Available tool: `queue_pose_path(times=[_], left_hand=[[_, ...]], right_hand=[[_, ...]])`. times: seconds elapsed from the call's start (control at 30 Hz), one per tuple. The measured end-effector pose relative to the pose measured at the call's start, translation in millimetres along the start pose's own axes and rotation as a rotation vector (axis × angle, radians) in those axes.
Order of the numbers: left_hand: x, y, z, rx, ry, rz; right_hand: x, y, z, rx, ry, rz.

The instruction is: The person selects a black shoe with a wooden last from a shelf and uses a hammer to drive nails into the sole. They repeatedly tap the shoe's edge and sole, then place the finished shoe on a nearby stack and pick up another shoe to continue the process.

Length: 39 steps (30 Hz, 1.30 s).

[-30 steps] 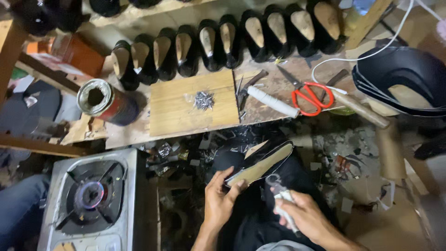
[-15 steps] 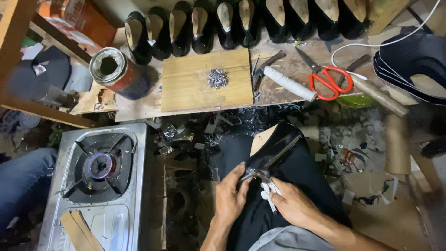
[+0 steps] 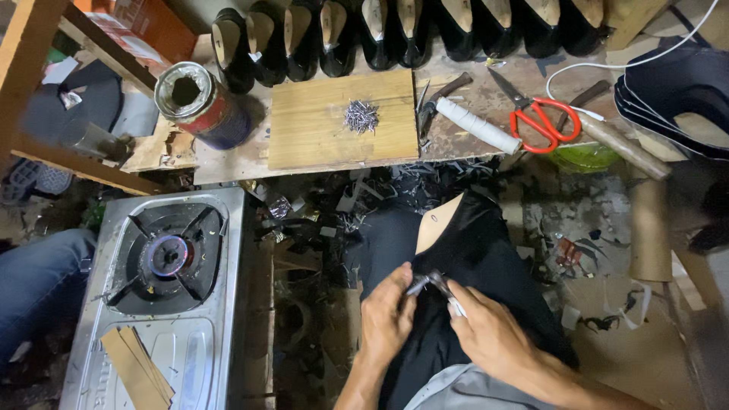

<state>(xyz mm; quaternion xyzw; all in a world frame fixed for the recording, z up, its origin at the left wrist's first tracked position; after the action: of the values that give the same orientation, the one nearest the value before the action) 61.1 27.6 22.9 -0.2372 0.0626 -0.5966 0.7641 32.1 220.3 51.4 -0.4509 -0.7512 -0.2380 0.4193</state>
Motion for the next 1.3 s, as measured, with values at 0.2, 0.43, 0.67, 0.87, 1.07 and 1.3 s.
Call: queue_pose_path(times=[0.2, 0.43, 0.67, 0.87, 1.07, 1.3], left_hand=[[10, -16, -25, 0.339, 0.183, 0.038], [6, -21, -27, 0.49, 0.19, 0.005], [14, -49, -29, 0.548, 0.406, -0.366], [-2, -51, -13, 0.413, -0.035, -0.272], [-4, -50, -6, 0.387, -0.121, -0.219], [-7, -46, 0, 0.216, -0.192, -0.216]], right_hand=[[-62, -29, 13, -0.069, 0.02, 0.126], [-34, -32, 18, -0.042, 0.104, -0.032], [-18, -32, 4, -0.137, 0.412, -0.284], [-34, -22, 22, -0.195, -0.041, -0.135], [-38, -33, 49, -0.446, -0.501, -0.405], [10, -52, 39, -0.212, -0.095, -0.455]])
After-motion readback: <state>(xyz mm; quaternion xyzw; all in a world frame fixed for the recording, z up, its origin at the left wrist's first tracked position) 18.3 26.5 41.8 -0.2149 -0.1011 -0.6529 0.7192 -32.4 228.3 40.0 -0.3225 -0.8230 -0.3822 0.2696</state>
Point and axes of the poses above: each hand's wrist, its own y-axis away from the middle knuckle, its own x-axis out of the back of the hand, z = x × y, the point moved 2 cm from there along -y, towards the middle knuckle, and after that the axes turned 14 degrees about y, right-handed, at the moved point
